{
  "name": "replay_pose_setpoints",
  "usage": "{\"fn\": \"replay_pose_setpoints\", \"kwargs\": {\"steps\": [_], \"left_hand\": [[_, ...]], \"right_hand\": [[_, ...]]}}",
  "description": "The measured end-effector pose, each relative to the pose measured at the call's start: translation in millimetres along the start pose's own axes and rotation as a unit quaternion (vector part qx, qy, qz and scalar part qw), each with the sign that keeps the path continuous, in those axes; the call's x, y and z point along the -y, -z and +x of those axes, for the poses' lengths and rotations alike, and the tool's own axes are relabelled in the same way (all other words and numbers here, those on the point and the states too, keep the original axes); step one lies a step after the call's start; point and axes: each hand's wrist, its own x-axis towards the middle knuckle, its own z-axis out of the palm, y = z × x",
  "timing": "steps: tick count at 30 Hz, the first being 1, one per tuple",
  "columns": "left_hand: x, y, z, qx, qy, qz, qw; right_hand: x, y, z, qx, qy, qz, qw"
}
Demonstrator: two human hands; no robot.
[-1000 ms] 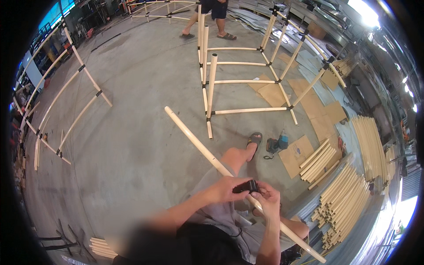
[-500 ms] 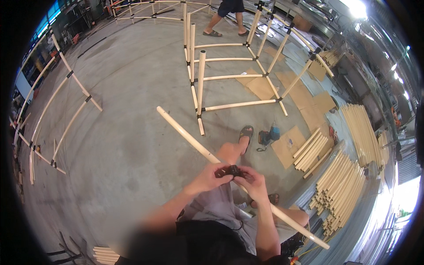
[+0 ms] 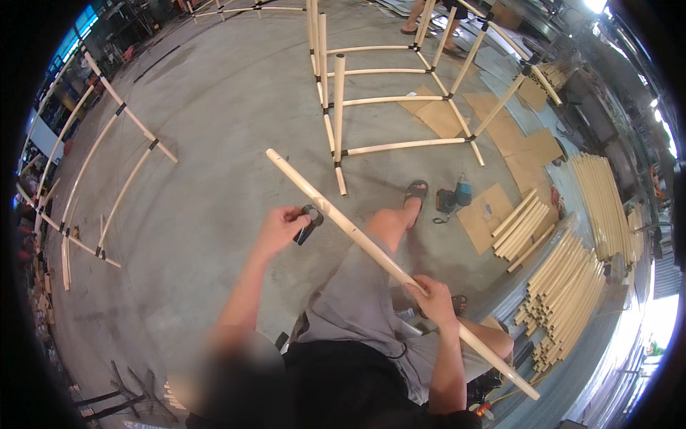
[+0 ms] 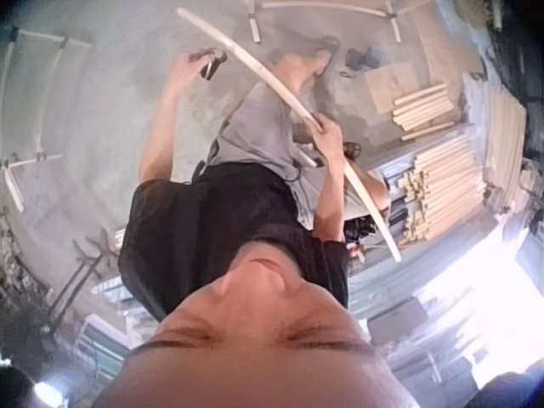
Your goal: The person attaches plastic joint connectors onto wooden poles and joins them together to assemble large rectangular wooden structures.
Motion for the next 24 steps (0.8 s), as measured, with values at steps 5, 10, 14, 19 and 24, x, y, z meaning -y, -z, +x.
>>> {"fn": "replay_pose_setpoints", "kwargs": {"steps": [5,10,14,19,24], "left_hand": [[28,36,31,-0.052,0.041,-0.129,0.989],[67,79,63,-0.111,0.05,-0.114,0.986],[82,101,91,-0.144,0.063,-0.125,0.98],[79,102,84,-0.067,0.059,-0.195,0.977],[28,64,44,-0.02,0.021,-0.216,0.976]], "right_hand": [[1,0,-2,-0.027,0.059,0.01,0.998],[5,4,-9,0.009,0.009,0.046,0.999],[4,3,-13,0.004,0.025,0.031,0.999],[19,8,-9,-0.004,0.075,-0.013,0.997],[72,-10,43,-0.12,0.235,-0.039,0.964]]}}
